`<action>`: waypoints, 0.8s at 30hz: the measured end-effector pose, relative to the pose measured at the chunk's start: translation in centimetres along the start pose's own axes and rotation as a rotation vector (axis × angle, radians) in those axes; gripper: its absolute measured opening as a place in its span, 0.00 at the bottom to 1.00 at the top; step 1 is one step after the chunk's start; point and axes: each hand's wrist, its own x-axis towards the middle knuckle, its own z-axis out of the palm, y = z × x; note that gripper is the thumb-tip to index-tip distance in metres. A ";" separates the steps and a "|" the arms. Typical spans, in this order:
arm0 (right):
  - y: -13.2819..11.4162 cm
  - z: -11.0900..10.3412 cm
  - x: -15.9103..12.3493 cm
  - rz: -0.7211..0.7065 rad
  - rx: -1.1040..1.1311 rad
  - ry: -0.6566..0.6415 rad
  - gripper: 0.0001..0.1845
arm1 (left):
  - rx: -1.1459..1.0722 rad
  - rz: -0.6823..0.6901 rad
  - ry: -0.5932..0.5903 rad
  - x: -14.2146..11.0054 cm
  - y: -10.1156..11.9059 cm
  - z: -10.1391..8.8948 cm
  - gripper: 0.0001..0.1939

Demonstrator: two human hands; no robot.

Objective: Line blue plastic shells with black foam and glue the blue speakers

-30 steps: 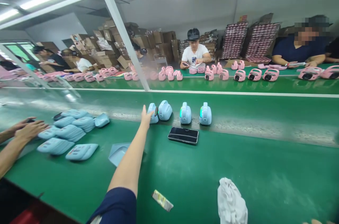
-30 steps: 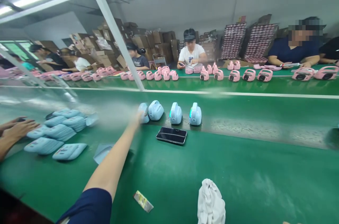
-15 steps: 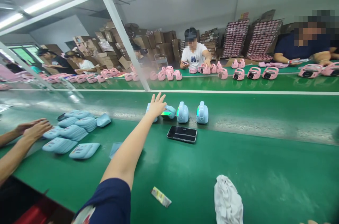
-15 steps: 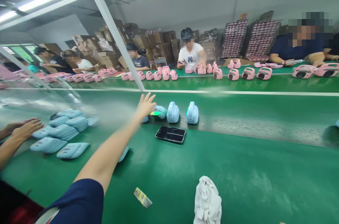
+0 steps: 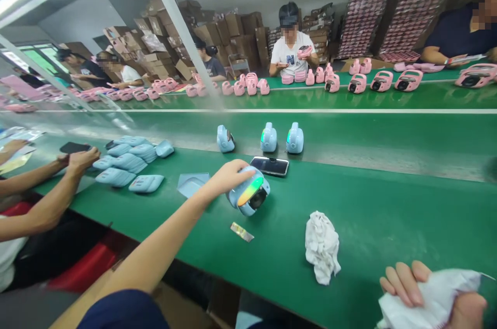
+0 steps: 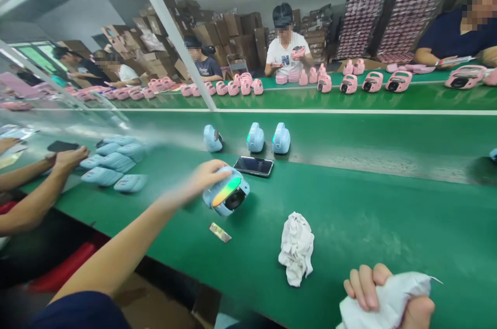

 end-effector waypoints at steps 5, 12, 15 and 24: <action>-0.8 0.8 -1.6 0.012 -0.043 -0.106 0.40 | -0.294 -0.111 -0.058 -4.8 1.1 3.8 0.28; -1.4 -0.4 -2.5 -0.020 -0.045 -0.143 0.39 | -0.848 0.082 0.017 -8.0 -2.2 7.7 0.52; -1.4 -0.2 -2.7 -0.024 -0.036 -0.154 0.38 | -0.916 0.175 0.053 -9.0 -3.2 9.9 0.50; -1.1 1.0 -3.4 -0.063 -0.041 -0.321 0.33 | -0.859 0.279 0.176 -8.7 -1.8 10.5 0.18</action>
